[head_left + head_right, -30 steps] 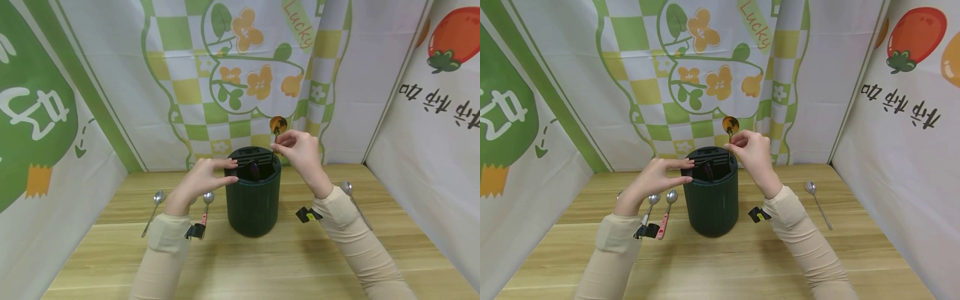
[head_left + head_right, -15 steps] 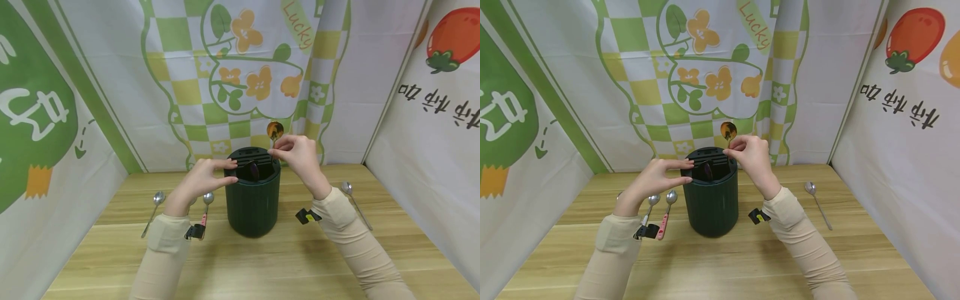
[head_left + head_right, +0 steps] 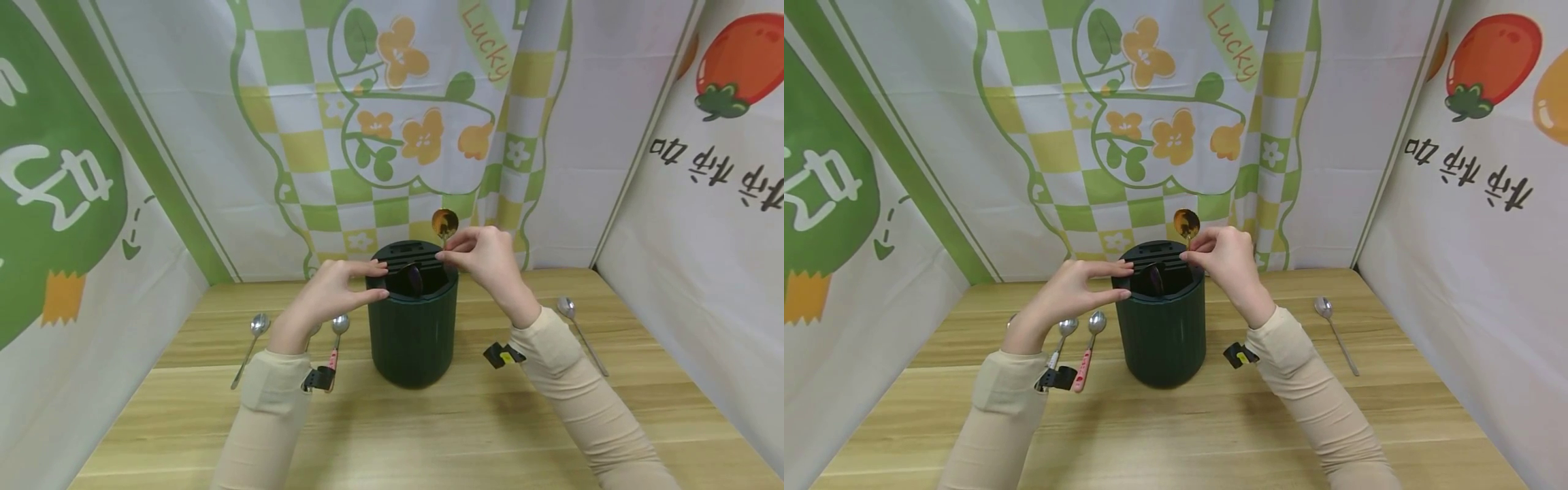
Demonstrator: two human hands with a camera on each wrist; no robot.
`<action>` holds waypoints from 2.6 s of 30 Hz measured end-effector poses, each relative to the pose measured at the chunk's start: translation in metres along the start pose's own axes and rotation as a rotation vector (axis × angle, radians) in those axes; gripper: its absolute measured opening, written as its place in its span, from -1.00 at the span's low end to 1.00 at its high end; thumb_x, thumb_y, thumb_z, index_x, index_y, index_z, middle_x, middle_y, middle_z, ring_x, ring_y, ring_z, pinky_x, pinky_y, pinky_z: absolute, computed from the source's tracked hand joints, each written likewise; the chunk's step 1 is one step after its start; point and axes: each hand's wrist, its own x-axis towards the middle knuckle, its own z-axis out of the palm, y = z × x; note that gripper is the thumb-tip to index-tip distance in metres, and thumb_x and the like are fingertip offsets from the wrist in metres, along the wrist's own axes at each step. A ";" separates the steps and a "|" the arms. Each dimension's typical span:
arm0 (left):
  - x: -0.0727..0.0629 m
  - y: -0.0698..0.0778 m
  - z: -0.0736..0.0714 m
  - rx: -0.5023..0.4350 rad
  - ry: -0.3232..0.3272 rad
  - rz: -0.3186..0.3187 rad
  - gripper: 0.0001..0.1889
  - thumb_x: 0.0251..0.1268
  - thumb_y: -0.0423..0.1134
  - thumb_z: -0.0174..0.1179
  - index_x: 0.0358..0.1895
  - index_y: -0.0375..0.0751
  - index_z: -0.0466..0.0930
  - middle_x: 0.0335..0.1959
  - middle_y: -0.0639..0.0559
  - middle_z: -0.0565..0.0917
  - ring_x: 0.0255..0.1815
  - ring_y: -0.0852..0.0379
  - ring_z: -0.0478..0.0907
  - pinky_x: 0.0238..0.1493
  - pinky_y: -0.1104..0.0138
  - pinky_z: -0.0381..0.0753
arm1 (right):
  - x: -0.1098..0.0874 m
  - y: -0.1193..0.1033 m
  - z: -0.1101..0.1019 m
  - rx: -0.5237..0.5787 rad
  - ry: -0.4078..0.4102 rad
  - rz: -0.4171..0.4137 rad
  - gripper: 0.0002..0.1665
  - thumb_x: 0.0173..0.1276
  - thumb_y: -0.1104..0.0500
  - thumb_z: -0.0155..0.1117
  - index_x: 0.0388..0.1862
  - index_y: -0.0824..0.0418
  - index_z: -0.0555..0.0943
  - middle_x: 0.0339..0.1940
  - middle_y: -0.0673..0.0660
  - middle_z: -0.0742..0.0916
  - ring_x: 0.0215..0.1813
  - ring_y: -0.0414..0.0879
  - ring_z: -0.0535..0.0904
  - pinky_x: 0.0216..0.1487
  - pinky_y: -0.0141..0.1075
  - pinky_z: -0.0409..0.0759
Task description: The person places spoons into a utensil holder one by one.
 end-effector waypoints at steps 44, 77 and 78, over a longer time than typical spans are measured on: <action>0.002 -0.001 0.002 0.006 0.008 0.020 -0.53 0.19 0.05 0.28 0.12 -0.08 0.61 0.21 0.11 0.56 0.32 0.06 0.40 0.26 0.11 0.41 | 0.012 0.010 0.013 0.043 -0.026 0.067 -0.73 0.17 0.07 0.43 -0.25 0.23 0.72 -0.34 0.16 0.79 -0.33 -0.05 0.74 -0.38 -0.25 0.64; 0.001 0.000 0.000 0.020 0.010 0.015 -0.54 0.21 0.03 0.27 0.13 -0.09 0.61 0.22 0.13 0.55 0.34 0.06 0.37 0.08 0.20 0.45 | -0.006 0.041 -0.019 -0.010 -0.016 0.042 -0.72 0.19 0.00 0.40 -0.19 0.13 0.71 -0.26 0.11 0.79 -0.23 -0.04 0.71 -0.23 -0.18 0.60; 0.000 0.000 0.000 0.020 0.010 0.013 -0.54 0.21 0.04 0.27 0.13 -0.09 0.60 0.22 0.13 0.55 0.34 0.06 0.37 0.07 0.21 0.45 | -0.008 0.045 -0.021 -0.011 -0.019 0.050 -0.72 0.20 0.01 0.39 -0.19 0.14 0.71 -0.25 0.12 0.78 -0.23 -0.03 0.71 -0.22 -0.16 0.60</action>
